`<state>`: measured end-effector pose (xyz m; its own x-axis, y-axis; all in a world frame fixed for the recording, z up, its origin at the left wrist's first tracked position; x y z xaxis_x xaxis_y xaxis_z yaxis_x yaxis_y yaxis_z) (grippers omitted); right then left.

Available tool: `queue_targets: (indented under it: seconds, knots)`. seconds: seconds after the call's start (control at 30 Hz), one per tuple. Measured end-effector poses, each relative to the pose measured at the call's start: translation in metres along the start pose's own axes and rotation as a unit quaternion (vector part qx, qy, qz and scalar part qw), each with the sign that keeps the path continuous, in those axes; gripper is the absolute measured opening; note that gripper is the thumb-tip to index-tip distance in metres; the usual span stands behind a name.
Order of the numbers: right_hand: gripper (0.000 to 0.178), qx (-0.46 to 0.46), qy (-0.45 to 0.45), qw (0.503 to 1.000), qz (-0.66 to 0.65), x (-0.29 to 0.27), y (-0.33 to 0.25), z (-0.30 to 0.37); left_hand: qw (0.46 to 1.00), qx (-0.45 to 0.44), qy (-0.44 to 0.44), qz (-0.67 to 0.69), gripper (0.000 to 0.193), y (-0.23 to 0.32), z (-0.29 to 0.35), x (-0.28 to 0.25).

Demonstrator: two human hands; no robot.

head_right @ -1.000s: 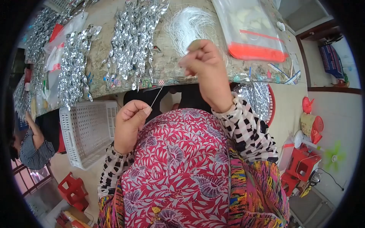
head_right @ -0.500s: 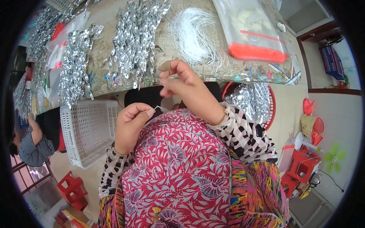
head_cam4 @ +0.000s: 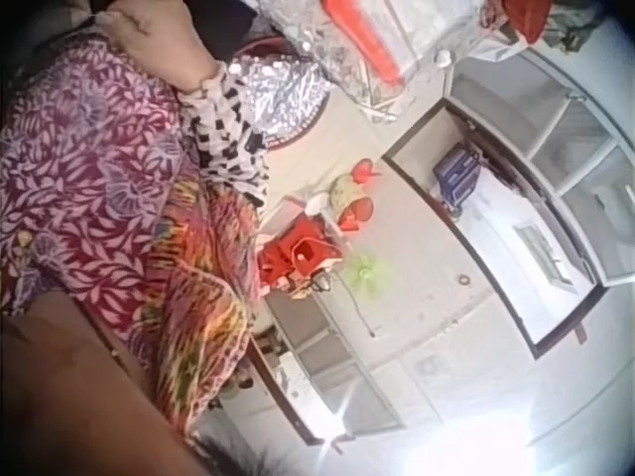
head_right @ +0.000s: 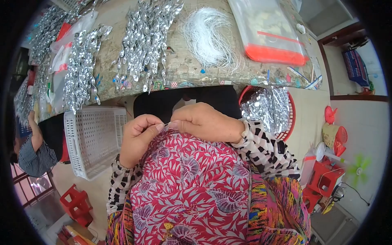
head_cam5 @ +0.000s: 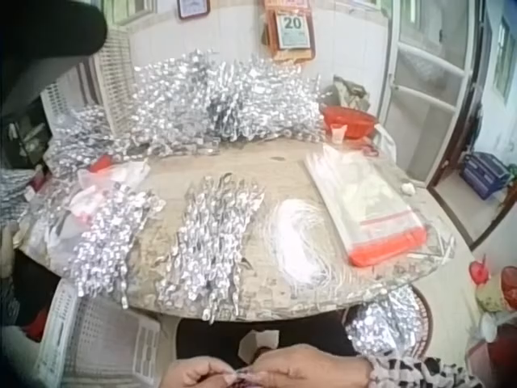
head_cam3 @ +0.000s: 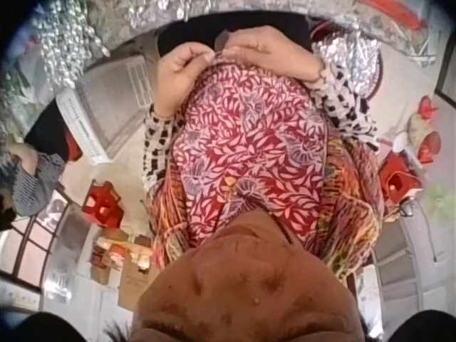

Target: Assembling small silver decorative toy components onto a string at a factory workbench.

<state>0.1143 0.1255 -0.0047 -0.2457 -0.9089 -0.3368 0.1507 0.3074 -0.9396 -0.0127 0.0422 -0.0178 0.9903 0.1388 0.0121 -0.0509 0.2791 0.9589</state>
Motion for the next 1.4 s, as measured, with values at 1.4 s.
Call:
queue_targets:
  seconds: [1.4]
  knots:
    - [0.006,-0.158,0.21,0.925,0.274,-0.029,-0.064,-0.017,0.978,-0.037,-0.061,0.194,0.01,0.02,-0.017,0.006]
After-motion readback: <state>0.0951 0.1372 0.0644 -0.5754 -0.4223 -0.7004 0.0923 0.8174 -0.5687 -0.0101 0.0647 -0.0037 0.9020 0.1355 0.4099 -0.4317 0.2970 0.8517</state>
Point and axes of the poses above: each hand's wrist, its own z-axis away from the middle knuckle, its own x-axis out of the palm, y = z × x, the point moved 7 cm from there along -z, towards the middle knuckle, and after that the axes turned 2 degrees about z, right-handed, at the moved point
